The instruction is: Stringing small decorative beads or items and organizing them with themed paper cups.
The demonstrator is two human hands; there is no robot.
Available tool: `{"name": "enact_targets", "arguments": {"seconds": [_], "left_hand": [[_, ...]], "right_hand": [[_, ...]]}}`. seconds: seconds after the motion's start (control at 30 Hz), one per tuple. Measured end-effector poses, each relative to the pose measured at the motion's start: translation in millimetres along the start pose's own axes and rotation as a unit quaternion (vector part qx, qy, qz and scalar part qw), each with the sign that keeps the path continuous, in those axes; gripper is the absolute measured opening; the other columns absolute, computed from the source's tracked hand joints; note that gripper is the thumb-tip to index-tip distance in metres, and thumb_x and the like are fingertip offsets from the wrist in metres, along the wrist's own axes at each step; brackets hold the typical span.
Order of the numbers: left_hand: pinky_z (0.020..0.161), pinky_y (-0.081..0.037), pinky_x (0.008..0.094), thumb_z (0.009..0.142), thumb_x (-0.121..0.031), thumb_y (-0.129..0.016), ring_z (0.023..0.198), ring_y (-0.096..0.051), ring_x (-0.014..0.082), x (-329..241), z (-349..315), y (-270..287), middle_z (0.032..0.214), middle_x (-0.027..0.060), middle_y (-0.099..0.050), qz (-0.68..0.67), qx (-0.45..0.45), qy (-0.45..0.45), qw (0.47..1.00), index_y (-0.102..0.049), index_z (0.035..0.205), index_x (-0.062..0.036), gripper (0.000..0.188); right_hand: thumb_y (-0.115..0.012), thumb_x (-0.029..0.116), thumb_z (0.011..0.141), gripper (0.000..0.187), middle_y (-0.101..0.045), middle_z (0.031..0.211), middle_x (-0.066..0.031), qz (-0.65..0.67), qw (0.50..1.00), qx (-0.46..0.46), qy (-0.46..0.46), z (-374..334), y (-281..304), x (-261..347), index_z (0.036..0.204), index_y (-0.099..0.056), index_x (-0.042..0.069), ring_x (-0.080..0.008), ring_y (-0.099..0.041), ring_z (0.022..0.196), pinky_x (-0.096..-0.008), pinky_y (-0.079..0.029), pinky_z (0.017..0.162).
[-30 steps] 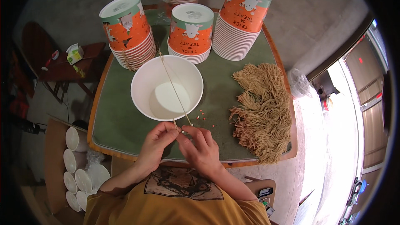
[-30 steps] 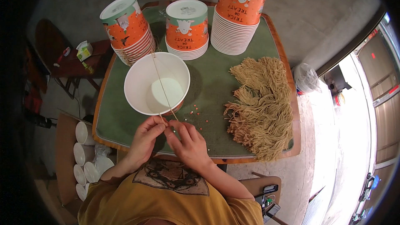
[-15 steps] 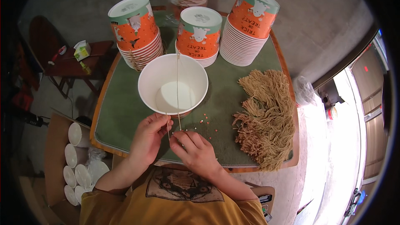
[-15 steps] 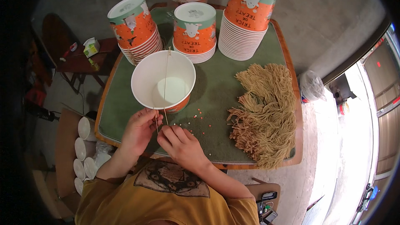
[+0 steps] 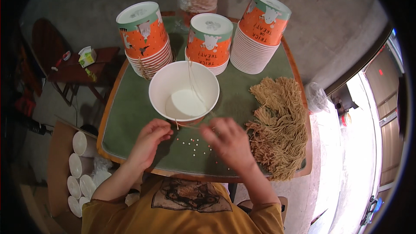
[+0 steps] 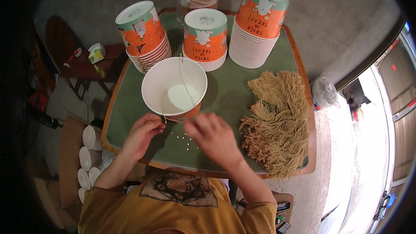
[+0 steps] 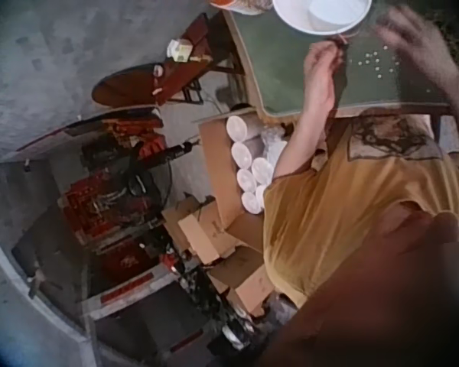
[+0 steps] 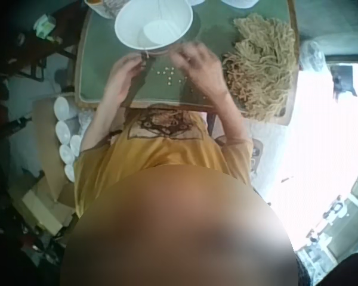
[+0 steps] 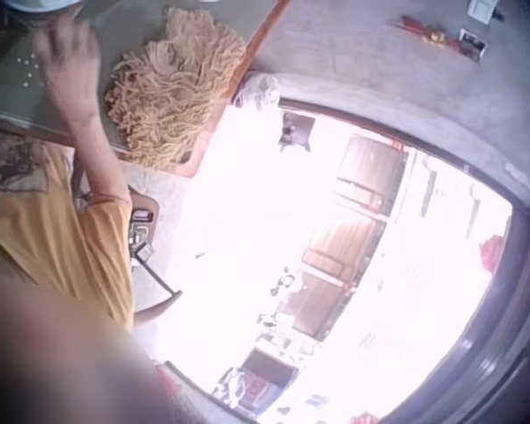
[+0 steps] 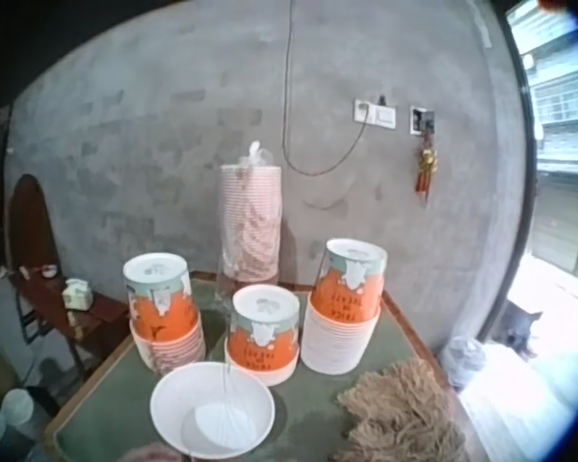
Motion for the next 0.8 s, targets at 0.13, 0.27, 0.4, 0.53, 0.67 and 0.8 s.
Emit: {"name": "enact_targets", "arguments": {"seconds": [0.13, 0.27, 0.4, 0.53, 0.67, 0.8], "left_hand": [[0.091, -0.043, 0.0287, 0.086, 0.0, -0.053, 0.108, -0.053, 0.0149, -23, 26, 46, 0.114, 0.0073, -0.055, 0.134, -0.072, -0.195, 0.969, -0.05, 0.116, -0.0072, 0.032], [0.105, -0.038, 0.0358, 0.083, 0.001, -0.054, 0.125, -0.045, 0.0237, -40, 51, 47, 0.132, 0.0128, -0.045, 0.27, -0.044, -0.273, 0.922, -0.034, 0.135, -0.0051, 0.056], [0.113, -0.03, 0.0435, 0.081, -0.003, -0.061, 0.139, -0.033, 0.03, -41, 53, 30, 0.143, 0.0173, -0.037, 0.31, 0.084, -0.268, 0.908, -0.02, 0.146, -0.0041, 0.077], [0.113, -0.028, 0.0461, 0.083, -0.026, -0.071, 0.14, -0.026, 0.0323, -89, 10, 7, 0.148, 0.0201, -0.023, 0.356, 0.123, -0.383, 0.843, -0.015, 0.153, -0.0038, 0.092], [0.111, -0.031, 0.05, 0.059, -0.062, -0.084, 0.136, -0.029, 0.0391, -151, -30, 1, 0.15, 0.0205, -0.019, 0.507, 0.116, -0.56, 0.645, -0.015, 0.155, -0.023, 0.124], [0.11, -0.035, 0.0524, 0.056, -0.049, -0.09, 0.137, -0.031, 0.0414, -202, -43, 6, 0.149, 0.0163, -0.023, 0.558, 0.062, -0.686, 0.462, -0.016, 0.153, -0.0329, 0.124]], "right_hand": [[-0.068, 0.004, 0.071, 0.044, -0.054, 0.086, -0.0031, -0.008, 0.996, -0.023, -0.091, 6, -5, -52, 0.112, -0.06, 0.018, -0.0191, -0.058, 0.077, -0.0335, -0.051, 0.055], [-0.073, 0.006, 0.079, 0.044, -0.055, 0.082, -0.0047, 0.15, 0.975, -0.046, -0.157, 12, -30, -82, 0.12, -0.058, 0.012, -0.0199, -0.058, 0.072, -0.0319, -0.052, 0.057], [-0.07, 0.006, 0.086, 0.043, -0.06, 0.087, -0.0028, 0.27, 0.937, -0.042, -0.217, 20, -49, -92, 0.125, -0.054, 0.007, -0.0132, -0.059, 0.074, -0.026, -0.051, 0.063], [-0.064, 0.01, 0.094, 0.036, -0.063, 0.086, -0.0038, 0.519, 0.796, -0.091, -0.299, 32, -48, -100, 0.126, -0.049, 0.004, -0.0105, -0.059, 0.074, -0.0262, -0.05, 0.063], [-0.057, 0.03, 0.097, 0.031, -0.053, 0.062, -0.0018, 0.608, 0.703, -0.035, -0.367, 84, -27, -92, 0.111, -0.051, 0.002, -0.0129, -0.06, 0.06, -0.0261, -0.049, 0.055], [-0.056, 0.041, 0.097, 0.038, -0.047, 0.054, 0.0007, 0.637, 0.675, 0.034, -0.371, 138, -22, -92, 0.082, -0.051, 0.007, -0.0125, -0.058, 0.054, -0.0243, -0.048, 0.051]]}}
Point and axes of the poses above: each hand's wrist, its own z-axis towards the middle knuckle, its own y-axis out of the back of the hand, x = y × z, the point moved 8 cm from there along z, towards the middle knuckle
